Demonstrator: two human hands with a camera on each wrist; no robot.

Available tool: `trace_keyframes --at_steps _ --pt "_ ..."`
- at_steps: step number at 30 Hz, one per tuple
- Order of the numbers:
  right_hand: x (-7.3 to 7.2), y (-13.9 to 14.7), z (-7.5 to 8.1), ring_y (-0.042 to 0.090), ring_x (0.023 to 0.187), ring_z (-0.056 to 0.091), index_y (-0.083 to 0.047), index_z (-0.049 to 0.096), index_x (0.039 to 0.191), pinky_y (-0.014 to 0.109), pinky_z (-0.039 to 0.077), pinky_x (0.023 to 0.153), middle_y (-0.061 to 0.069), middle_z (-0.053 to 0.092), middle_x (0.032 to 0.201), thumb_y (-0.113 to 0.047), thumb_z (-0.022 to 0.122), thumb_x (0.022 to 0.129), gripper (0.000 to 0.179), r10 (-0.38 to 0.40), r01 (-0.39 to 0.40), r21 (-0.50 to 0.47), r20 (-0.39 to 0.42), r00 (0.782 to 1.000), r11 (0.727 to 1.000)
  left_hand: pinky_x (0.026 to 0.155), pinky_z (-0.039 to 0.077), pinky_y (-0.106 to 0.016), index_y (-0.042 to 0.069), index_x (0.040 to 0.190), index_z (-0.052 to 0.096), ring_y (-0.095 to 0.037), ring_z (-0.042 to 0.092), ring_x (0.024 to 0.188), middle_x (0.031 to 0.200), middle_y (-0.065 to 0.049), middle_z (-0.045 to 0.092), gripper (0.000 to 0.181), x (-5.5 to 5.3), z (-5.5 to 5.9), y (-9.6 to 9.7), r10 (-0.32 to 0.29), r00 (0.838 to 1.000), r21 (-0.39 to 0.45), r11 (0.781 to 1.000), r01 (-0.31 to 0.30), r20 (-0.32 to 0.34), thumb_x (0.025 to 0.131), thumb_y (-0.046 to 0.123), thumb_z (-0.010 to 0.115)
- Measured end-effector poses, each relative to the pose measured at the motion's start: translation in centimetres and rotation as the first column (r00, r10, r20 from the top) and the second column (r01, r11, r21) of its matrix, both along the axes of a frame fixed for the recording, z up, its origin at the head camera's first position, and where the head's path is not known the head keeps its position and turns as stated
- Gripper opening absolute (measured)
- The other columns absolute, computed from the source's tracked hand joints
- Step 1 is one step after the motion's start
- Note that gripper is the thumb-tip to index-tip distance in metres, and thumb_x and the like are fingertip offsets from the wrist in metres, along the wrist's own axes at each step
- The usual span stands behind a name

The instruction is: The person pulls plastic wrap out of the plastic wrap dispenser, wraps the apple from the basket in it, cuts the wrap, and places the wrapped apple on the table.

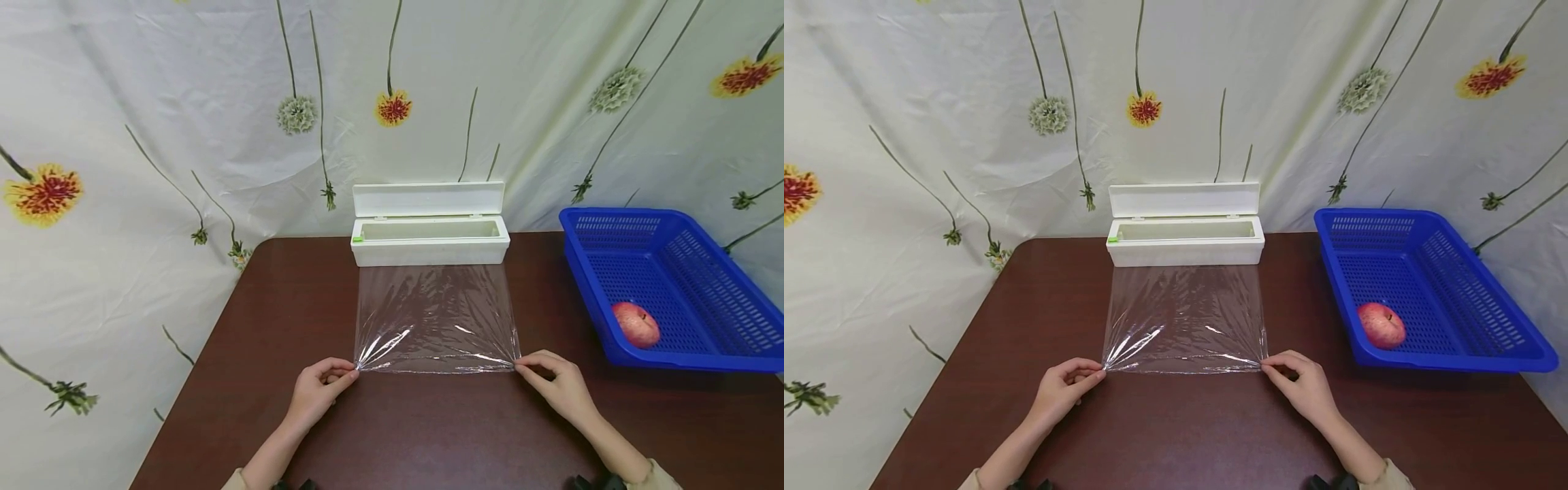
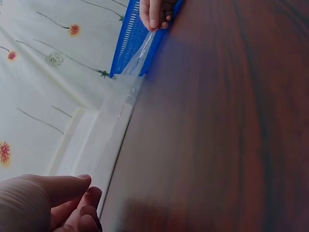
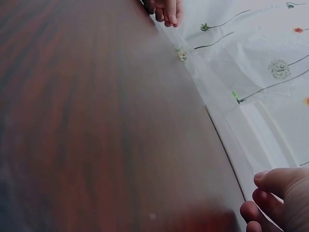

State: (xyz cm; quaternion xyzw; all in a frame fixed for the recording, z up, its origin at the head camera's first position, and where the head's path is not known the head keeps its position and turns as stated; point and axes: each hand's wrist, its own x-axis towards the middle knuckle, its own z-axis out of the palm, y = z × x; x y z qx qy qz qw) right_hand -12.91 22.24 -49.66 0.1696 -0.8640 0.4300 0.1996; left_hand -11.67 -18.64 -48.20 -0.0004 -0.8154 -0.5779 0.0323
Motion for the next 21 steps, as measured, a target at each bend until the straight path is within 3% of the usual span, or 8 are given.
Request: trace_keyframes --at_steps 11,21 --pt "-0.7 0.0 -0.1 0.002 0.061 0.053 -0.014 0.074 0.086 0.016 0.043 0.054 -0.009 0.067 0.079 -0.003 0.076 0.076 0.015 -0.022 0.022 0.014 0.034 0.999 1.000 0.039 0.040 -0.023 0.009 0.086 0.071 -0.009 0.049 0.047 0.073 -0.002 0.067 0.009 -0.9 0.1 0.4 0.000 1.000 -0.048 0.999 0.000 -0.002 0.082 0.016 0.074" --pt "-1.2 -0.3 0.1 0.002 0.057 0.051 -0.014 0.074 0.084 0.016 0.041 0.050 -0.006 0.068 0.077 -0.004 0.076 0.076 0.013 -0.048 0.047 0.016 0.035 0.998 0.999 0.040 0.043 -0.025 0.009 0.088 0.071 -0.011 0.055 0.055 0.076 -0.004 0.068 0.011 -1.4 0.3 0.6 0.011 1.000 -0.050 0.999 -0.010 0.025 0.081 0.018 0.074"
